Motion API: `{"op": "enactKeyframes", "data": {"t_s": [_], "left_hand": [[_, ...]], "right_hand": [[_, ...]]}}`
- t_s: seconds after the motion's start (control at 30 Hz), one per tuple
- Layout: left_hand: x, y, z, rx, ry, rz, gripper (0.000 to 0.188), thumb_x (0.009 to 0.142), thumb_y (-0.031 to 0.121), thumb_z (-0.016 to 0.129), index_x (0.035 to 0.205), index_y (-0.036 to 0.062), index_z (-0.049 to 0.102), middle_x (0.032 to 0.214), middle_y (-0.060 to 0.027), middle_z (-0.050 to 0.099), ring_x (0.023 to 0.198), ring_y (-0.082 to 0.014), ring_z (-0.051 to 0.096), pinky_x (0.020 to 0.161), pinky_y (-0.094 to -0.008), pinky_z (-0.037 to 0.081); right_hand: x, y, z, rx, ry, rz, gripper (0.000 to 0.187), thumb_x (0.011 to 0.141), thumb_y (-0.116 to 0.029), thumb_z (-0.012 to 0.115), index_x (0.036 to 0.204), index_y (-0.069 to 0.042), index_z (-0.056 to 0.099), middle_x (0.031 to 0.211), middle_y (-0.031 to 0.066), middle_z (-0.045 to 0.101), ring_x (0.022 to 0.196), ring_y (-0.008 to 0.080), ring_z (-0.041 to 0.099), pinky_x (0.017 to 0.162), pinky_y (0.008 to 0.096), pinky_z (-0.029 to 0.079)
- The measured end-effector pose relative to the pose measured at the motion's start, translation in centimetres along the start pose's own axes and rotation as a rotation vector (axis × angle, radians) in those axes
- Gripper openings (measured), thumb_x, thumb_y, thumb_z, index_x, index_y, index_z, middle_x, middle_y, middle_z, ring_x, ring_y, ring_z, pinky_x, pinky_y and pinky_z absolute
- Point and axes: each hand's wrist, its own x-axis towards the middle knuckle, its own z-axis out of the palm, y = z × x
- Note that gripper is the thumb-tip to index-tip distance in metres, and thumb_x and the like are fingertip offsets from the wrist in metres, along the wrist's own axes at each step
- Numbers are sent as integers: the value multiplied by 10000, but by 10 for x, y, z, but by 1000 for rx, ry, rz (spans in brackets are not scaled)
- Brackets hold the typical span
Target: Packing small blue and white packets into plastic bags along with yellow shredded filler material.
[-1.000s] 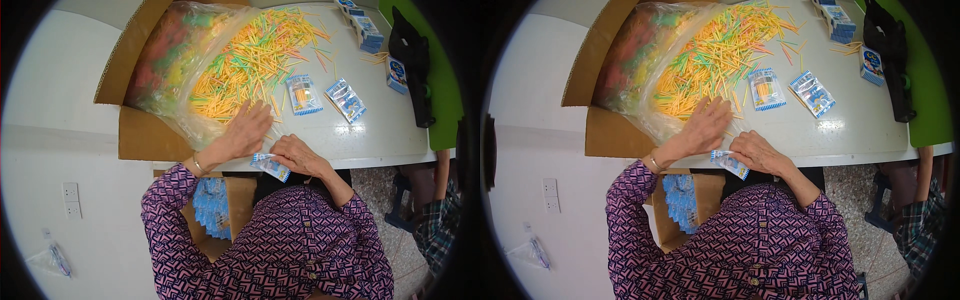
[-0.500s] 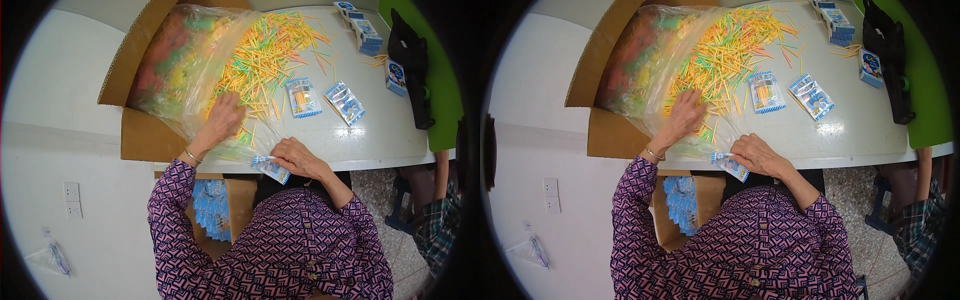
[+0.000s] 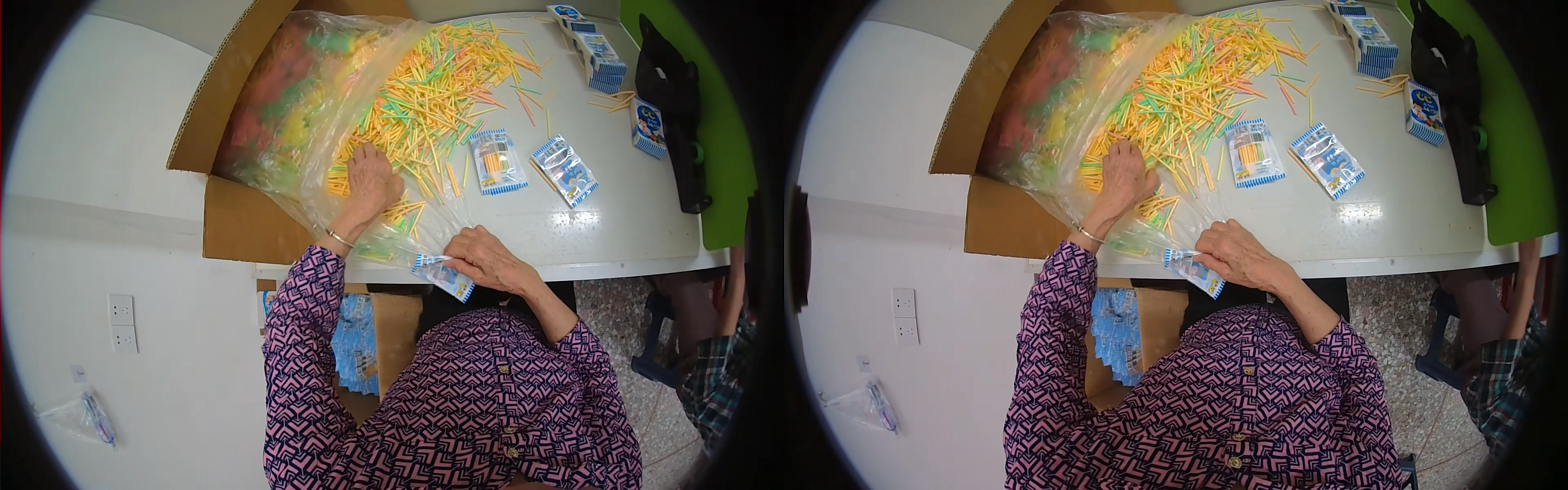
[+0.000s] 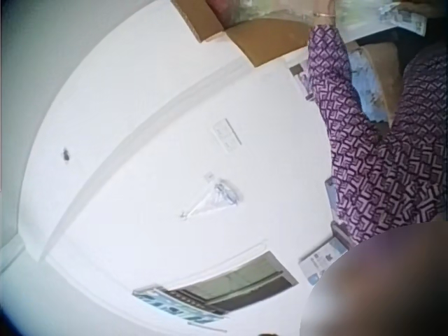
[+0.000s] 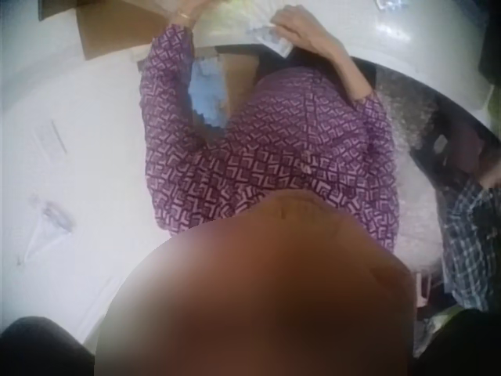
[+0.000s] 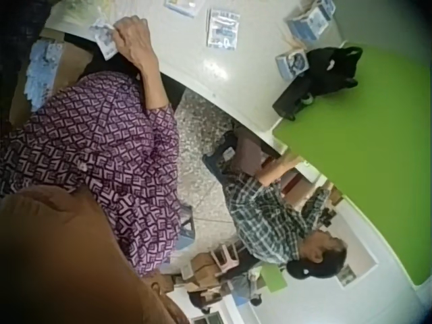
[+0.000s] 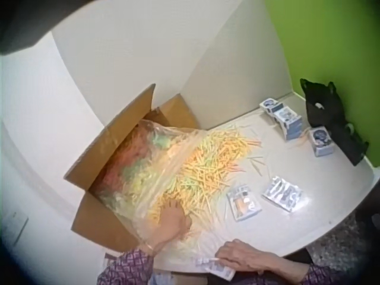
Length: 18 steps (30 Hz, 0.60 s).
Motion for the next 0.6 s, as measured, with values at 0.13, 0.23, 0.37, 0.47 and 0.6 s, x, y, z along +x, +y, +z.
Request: {"op": "enactKeyframes", "data": {"t_s": [0.13,0.23,0.37,0.47,0.6], "left_hand": [[13,-2,12,83,14,-21,333,678,225,638,854,-54,595,958,-180,492,934,-339,472,749,-448,396],[23,4,24,105,71,-82,292,681,196,615,848,-43,596,952,-171,492,921,-328,469,756,-456,376],[18,-3,35,72,195,-101,224,726,147,565,850,-35,598,968,-179,496,940,-347,474,815,-478,376],[13,-12,27,-166,43,-270,276,780,186,536,948,-31,569,1073,-218,489,1028,-395,469,842,-521,375],[6,-15,12,-254,-1,-274,320,827,220,509,1029,-27,528,1073,-240,530,1025,-425,501,836,-544,381]], "right_hand": [[-1,0,-1,-4,9,3,137,885,-202,565,858,-69,587,818,61,563,833,243,525,772,352,373],[-1,2,1,-7,11,3,140,883,-203,567,856,-67,588,817,64,562,831,246,525,774,355,374],[-1,1,2,6,63,-30,145,863,-195,582,808,-62,573,762,76,533,809,255,522,740,361,384],[0,2,3,17,67,-38,155,870,-202,574,804,-62,572,766,78,537,812,255,525,741,356,382],[0,5,2,21,72,-38,162,873,-205,570,805,-57,575,777,80,542,819,254,526,747,352,377]]}}
